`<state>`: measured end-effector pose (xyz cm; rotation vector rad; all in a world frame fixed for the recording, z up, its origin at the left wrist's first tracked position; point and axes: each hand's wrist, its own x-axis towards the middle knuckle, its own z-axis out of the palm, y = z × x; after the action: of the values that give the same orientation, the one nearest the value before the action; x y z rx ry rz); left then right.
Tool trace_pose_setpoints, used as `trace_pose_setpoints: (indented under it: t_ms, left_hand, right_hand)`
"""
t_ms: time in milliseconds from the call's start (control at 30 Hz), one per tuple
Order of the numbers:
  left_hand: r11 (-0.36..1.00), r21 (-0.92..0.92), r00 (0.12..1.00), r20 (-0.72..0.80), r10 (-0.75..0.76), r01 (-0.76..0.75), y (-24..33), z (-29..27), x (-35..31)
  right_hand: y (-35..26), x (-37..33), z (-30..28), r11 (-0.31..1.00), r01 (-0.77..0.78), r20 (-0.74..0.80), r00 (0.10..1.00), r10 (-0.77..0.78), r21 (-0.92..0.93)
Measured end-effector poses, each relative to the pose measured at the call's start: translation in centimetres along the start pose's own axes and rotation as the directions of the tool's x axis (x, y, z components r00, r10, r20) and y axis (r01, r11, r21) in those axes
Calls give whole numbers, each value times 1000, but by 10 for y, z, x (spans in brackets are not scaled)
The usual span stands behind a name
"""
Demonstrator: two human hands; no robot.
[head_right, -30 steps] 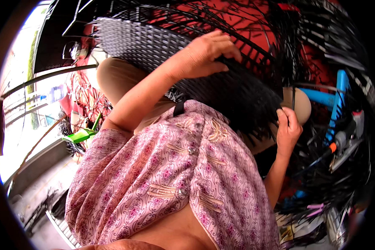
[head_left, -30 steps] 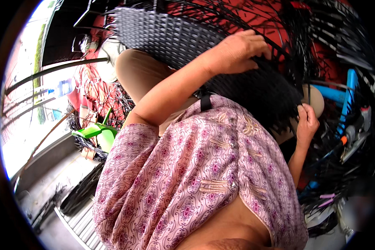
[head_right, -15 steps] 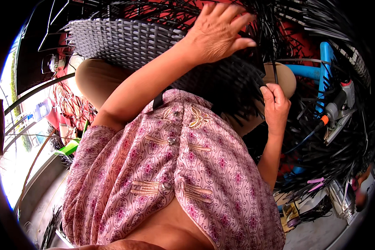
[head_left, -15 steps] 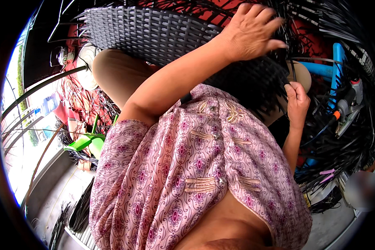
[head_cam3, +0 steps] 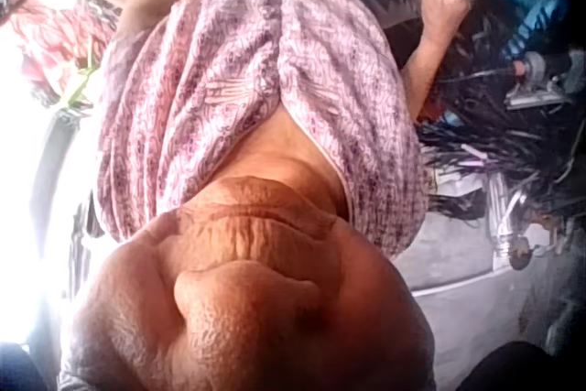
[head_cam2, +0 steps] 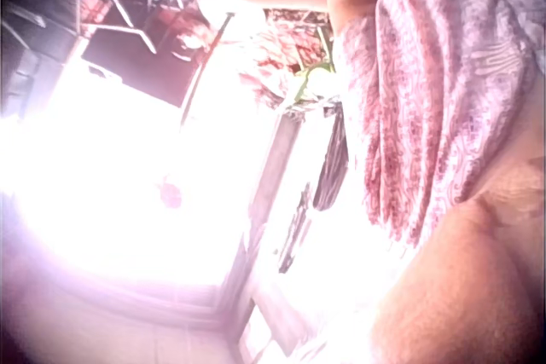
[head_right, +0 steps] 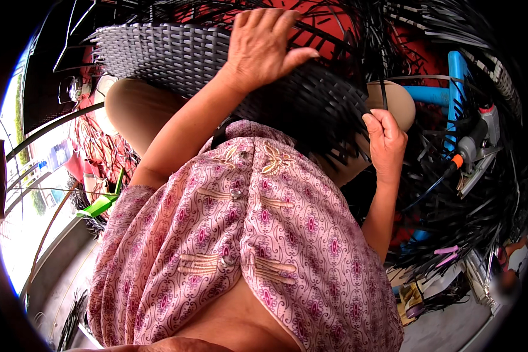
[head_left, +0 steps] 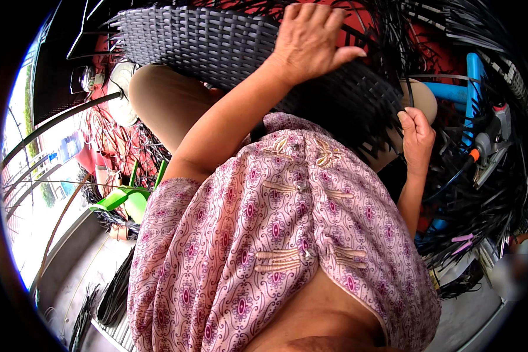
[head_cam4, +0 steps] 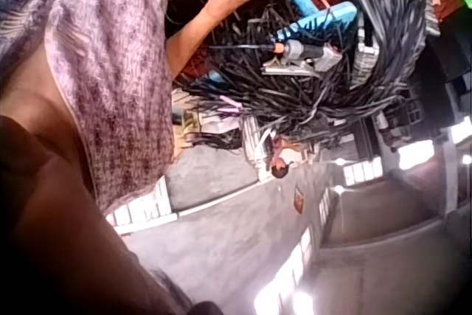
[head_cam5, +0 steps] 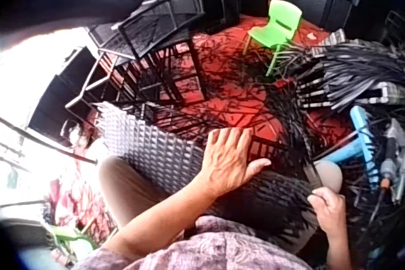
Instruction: The person weaves a black mat by hand, interlacing thin black strips into a rectangular frame. They repeatedly adjust the strips and press them into place to maintain the weave pattern.
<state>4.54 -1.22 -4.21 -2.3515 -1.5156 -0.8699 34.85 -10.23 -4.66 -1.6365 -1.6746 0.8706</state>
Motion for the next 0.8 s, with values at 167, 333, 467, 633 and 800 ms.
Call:
trace_pose_setpoints:
  t_ms: [167, 333, 467, 633, 800]
  left_hand:
    - [987, -43, 988, 37, -152, 153, -25, -10, -6]
    - [967, 14, 966, -51, -252, 253, -63, -13, -17]
    - [943, 83, 944, -104, -313, 322, -93, -18, -23]
    - [900, 108, 901, -155, -405, 422, -134, -20, -31]
    - [901, 142, 899, -229, -373, 410, -156, -22, -33]
  right_hand:
    - [-1, 0, 2, 999, 26, -21, 999, -27, -26]
    - [1, 1, 3, 998, 56, -8, 998, -56, -32]
    - [4, 2, 4, 999, 42, -4, 999, -42, -34]
    - [8, 2, 6, 997, 67, -12, 998, -67, -29]
    - [5, 2, 5, 1000, 25, -21, 999, -25, -17]
